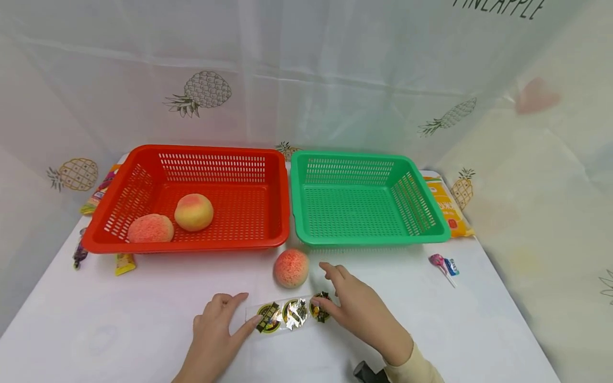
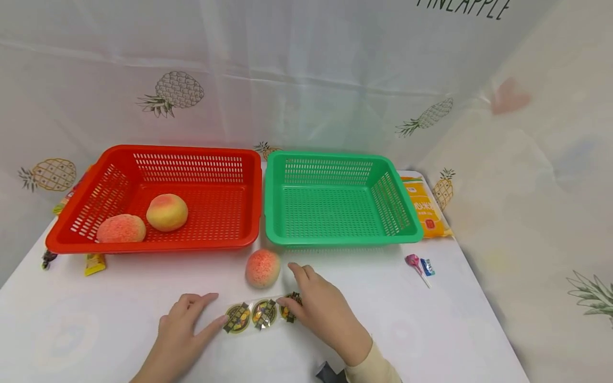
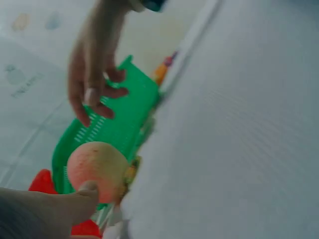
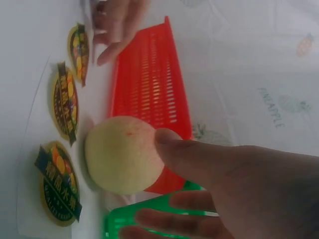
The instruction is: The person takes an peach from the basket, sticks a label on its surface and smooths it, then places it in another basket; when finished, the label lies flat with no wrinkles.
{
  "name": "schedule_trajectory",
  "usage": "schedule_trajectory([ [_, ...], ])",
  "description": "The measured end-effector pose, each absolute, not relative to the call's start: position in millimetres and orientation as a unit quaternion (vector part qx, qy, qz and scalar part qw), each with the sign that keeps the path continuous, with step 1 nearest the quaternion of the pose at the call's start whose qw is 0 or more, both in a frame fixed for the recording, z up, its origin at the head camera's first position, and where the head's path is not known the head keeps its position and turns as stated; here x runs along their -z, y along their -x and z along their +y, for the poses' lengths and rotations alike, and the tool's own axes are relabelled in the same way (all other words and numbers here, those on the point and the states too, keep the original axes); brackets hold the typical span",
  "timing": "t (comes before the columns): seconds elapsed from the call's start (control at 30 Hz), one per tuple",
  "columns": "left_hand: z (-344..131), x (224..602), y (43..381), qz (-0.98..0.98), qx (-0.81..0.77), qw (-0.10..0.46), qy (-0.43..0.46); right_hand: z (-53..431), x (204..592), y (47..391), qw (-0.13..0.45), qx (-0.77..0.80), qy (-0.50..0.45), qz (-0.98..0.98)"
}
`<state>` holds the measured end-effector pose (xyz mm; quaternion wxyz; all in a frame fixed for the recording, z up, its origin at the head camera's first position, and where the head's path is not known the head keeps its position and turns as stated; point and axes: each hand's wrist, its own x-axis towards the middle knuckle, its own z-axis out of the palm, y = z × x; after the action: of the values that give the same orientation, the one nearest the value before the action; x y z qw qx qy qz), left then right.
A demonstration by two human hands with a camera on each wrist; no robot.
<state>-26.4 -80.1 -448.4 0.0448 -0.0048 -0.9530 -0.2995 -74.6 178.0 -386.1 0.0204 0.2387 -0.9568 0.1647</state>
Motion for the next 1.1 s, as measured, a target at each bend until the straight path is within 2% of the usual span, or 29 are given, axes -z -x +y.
schedule_trajectory([
  [0.1, -77.0, 453.8, 26.9, -0.959, 0.280, 0.032, 0.021, 175.3, 385.8, 69.9, 0.005, -0.149, -0.263, -0.953],
  [0.27, -75.3, 457.8, 30.5, -0.958, 0.281, 0.040, 0.044, 169.3, 389.4, 67.3, -0.015, -0.123, -0.293, -0.948],
  [0.63, -69.2, 455.2, 39.4, -0.927, 0.363, 0.052, 0.084, 152.5, 403.1, 64.4, -0.019, -0.120, -0.334, -0.935],
  [0.97, -50.4, 445.9, 43.9, -0.900, 0.416, 0.003, 0.134, 151.7, 403.4, 63.0, 0.012, -0.177, -0.326, -0.929],
  [1.1, -46.4, 446.5, 44.6, -0.893, 0.425, -0.013, 0.147, 153.8, 403.6, 61.7, 0.007, -0.193, -0.315, -0.929],
])
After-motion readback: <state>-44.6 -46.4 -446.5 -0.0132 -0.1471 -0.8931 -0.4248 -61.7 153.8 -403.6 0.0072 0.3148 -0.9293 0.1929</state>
